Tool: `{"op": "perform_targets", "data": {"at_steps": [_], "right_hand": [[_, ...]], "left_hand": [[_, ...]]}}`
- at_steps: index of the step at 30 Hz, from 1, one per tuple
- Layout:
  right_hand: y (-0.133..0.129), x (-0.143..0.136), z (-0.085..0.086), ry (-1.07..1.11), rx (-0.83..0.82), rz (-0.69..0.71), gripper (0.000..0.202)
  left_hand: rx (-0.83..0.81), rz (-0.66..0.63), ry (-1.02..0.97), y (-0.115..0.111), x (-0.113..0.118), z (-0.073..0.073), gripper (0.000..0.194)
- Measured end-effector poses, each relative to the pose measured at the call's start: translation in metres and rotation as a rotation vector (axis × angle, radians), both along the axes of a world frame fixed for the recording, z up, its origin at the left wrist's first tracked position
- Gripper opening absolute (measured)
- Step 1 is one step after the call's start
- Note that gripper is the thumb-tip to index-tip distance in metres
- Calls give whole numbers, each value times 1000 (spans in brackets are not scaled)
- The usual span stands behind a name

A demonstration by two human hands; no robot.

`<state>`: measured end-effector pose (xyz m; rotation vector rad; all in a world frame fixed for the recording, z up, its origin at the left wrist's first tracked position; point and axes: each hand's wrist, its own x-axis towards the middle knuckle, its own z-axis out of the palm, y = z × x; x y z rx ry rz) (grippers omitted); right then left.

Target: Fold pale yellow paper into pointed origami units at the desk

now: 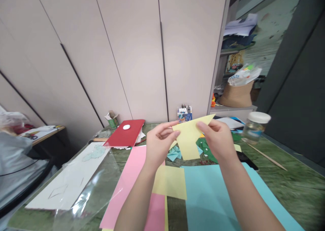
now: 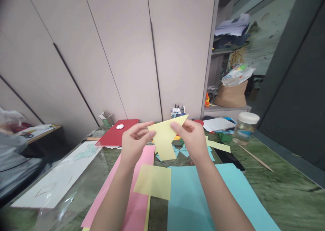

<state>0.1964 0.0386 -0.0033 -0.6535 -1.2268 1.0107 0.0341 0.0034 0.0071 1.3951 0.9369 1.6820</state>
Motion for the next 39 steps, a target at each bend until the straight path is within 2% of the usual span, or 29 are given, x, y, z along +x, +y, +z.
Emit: {"op": "perform_targets", "data": {"at_steps": [4, 11, 14, 16, 18, 20, 26, 29, 34, 36, 39], "right_hand": [[5, 7, 0, 60, 76, -112, 18], [4, 7, 3, 53, 107, -182, 21], [3, 3, 4, 36, 123, -267, 23], [2, 0, 4, 35, 141, -312, 23], [1, -2, 4, 51, 156, -340, 23], [0, -3, 4, 67, 161, -352, 22], [1, -5, 4, 84, 164, -386, 24], [1, -6, 4, 82, 146, -400, 25], [4, -5, 3, 112, 94, -368, 28], [6, -1, 2, 120, 77, -293, 26], [9, 12, 3, 12, 54, -133, 21]], "left_hand": [[5, 20, 16, 2, -2, -1, 27], [-4, 47, 14, 2, -1, 2, 28], [-21, 54, -11, -1, 2, 4, 37], [-57, -12, -8, -2, 3, 4, 52], [-106, -131, 28, -2, 5, 2, 66], [-136, -212, 75, -1, 6, 1, 71], [-121, -237, 106, 0, 9, 1, 43], [-116, -233, 120, 0, 9, 3, 44], [-82, -216, 98, 0, 7, 4, 44], [-62, -198, 49, 1, 5, 3, 44], [-35, -75, -113, 5, 1, 2, 41]]}}
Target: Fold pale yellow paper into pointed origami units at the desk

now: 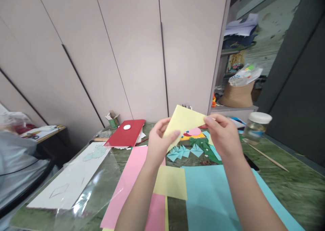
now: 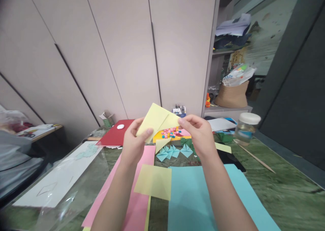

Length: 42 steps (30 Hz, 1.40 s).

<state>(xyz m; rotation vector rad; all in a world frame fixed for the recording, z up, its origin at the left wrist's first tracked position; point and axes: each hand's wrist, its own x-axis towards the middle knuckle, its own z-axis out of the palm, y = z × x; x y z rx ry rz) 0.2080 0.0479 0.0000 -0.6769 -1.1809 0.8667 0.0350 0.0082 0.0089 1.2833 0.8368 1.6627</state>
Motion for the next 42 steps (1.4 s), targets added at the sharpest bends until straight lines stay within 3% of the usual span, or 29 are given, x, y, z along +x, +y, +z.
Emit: {"op": "perform_targets", "data": {"at_steps": [3, 7, 12, 19, 26, 30, 37, 42], "right_hand": [[-1, 12, 4, -267, -28, 155, 23], [-9, 12, 11, -494, -59, 240, 25], [-15, -2, 13, -430, -43, 178, 25], [-13, -9, 7, -466, -19, 207, 25], [-10, -8, 3, -285, 55, 182, 12], [-9, -7, 1, -193, 30, 163, 7], [-13, -11, 5, -261, 12, 247, 11], [-17, -13, 5, -334, 10, 294, 10]], "left_hand": [[19, 91, -200, 5, -5, 0, 37], [37, 45, -386, 11, -8, -2, 29], [47, -82, -327, 10, 1, -5, 25], [-44, 57, -94, 5, 3, -2, 13], [-104, -60, 177, 0, -5, -1, 23], [-71, -156, 143, 2, -6, -3, 23], [15, -37, -185, 12, -2, -9, 18], [39, -44, -227, 13, -2, -9, 31]]}}
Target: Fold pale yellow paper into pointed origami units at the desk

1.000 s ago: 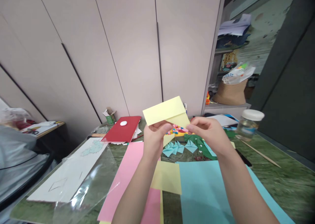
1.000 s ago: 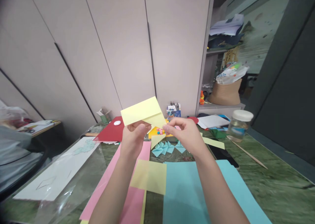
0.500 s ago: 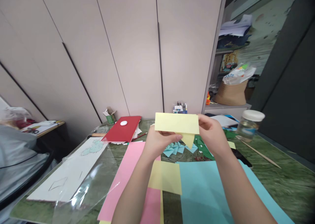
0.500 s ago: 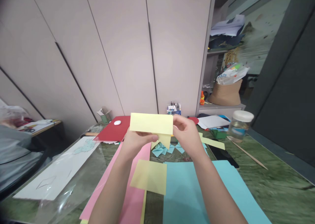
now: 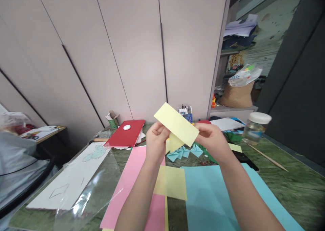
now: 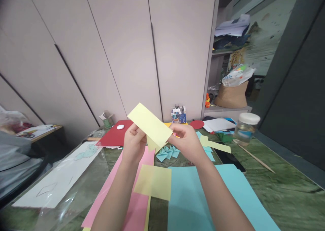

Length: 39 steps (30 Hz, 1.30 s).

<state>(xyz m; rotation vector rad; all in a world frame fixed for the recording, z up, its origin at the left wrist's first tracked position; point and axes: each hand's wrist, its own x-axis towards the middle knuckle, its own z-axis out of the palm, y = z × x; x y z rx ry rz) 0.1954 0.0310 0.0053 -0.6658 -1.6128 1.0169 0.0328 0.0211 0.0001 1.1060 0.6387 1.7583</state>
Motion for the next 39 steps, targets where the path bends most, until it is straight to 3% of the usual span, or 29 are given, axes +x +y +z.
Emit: {"op": "perform_targets", "data": {"at_steps": [3, 8, 10, 14, 16, 19, 21, 24, 28, 32, 39], "right_hand": [[0, 1, -1, -41, 21, -9, 9], [-1, 2, 1, -84, 70, -13, 11], [-2, 3, 1, -108, 88, -34, 11], [-3, 3, 2, -147, 139, -111, 12], [-5, 1, 2, -177, 173, -154, 14], [-7, -1, 4, -238, 210, -211, 17], [-7, 0, 6, -285, 200, -215, 15], [-4, 4, 8, -345, 181, -90, 4], [1, 11, 7, -238, 200, 62, 10], [1, 6, 3, -95, 159, -65, 17], [-7, -6, 4, -197, 120, -253, 20]], "left_hand": [[113, 43, -17, 0, -2, -1, 32], [171, 69, 114, 3, -8, -6, 11], [150, 18, 123, 1, -11, -4, 12], [105, -214, 14, -5, -12, 5, 14], [80, -247, -59, -6, -12, 7, 21], [37, -160, -102, -4, -10, 7, 33], [-1, -79, -71, -2, -9, 4, 31], [-50, 33, -26, -1, -8, 2, 24], [-44, 96, 1, -4, -7, 2, 22], [-12, 104, 26, -5, -6, 1, 21], [31, 168, 67, -1, -4, -7, 19]]}}
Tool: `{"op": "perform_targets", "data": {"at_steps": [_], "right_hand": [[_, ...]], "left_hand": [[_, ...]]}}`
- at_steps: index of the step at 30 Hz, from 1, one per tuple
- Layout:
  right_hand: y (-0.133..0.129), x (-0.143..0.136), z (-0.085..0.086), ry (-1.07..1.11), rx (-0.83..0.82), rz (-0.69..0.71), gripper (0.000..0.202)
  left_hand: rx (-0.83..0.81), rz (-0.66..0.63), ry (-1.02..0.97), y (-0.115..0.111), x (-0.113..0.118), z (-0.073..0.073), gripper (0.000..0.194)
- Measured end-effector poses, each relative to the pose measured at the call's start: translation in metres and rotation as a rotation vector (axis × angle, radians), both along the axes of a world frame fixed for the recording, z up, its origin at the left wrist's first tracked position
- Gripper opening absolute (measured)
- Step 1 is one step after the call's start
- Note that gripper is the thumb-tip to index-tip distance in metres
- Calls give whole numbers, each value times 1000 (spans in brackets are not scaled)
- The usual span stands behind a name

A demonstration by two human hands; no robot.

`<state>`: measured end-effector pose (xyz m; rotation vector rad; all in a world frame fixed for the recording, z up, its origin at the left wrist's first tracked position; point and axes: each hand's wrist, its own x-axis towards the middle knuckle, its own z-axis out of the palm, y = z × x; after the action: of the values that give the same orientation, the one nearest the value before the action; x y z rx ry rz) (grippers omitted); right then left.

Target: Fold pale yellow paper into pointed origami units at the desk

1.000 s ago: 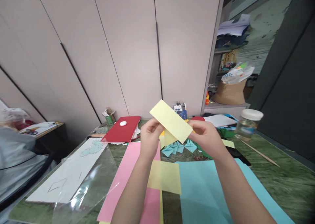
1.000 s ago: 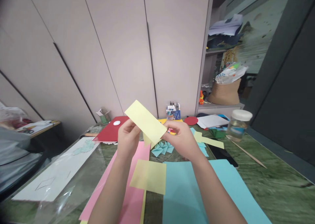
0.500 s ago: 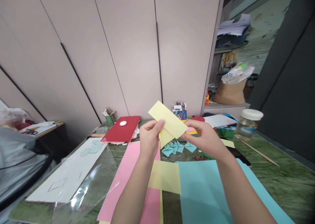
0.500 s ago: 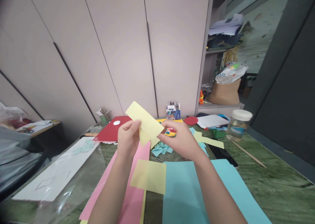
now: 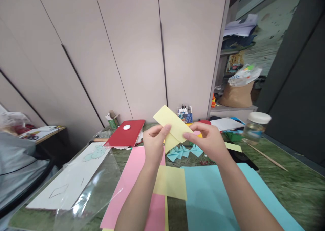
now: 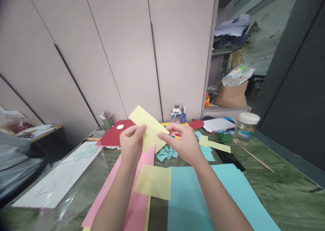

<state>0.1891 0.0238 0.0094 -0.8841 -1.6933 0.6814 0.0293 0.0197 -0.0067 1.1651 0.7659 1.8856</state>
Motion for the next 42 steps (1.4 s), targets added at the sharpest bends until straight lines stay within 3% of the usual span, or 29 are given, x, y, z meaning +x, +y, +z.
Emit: {"op": "perform_targets", "data": {"at_steps": [5, 12, 19, 23, 30, 42], "right_hand": [[-1, 0, 1, 28, -20, -11, 22], [-1, 1, -1, 21, -33, 15, 22], [0, 4, 2, -56, -33, 43, 23], [1, 6, 5, -92, -33, 67, 22], [6, 9, 0, 45, 14, -28, 19], [5, 13, 3, 73, -63, 108, 21]], "left_hand": [[-14, 31, -21, -2, 3, 5, 16], [-68, -20, -69, -8, 5, 15, 18], [-91, 24, -12, -9, 3, 18, 46], [-122, 9, 91, -9, 0, 18, 35], [-204, -113, 315, -12, 3, 18, 20], [-226, -195, 323, -11, 0, 19, 22]]}}
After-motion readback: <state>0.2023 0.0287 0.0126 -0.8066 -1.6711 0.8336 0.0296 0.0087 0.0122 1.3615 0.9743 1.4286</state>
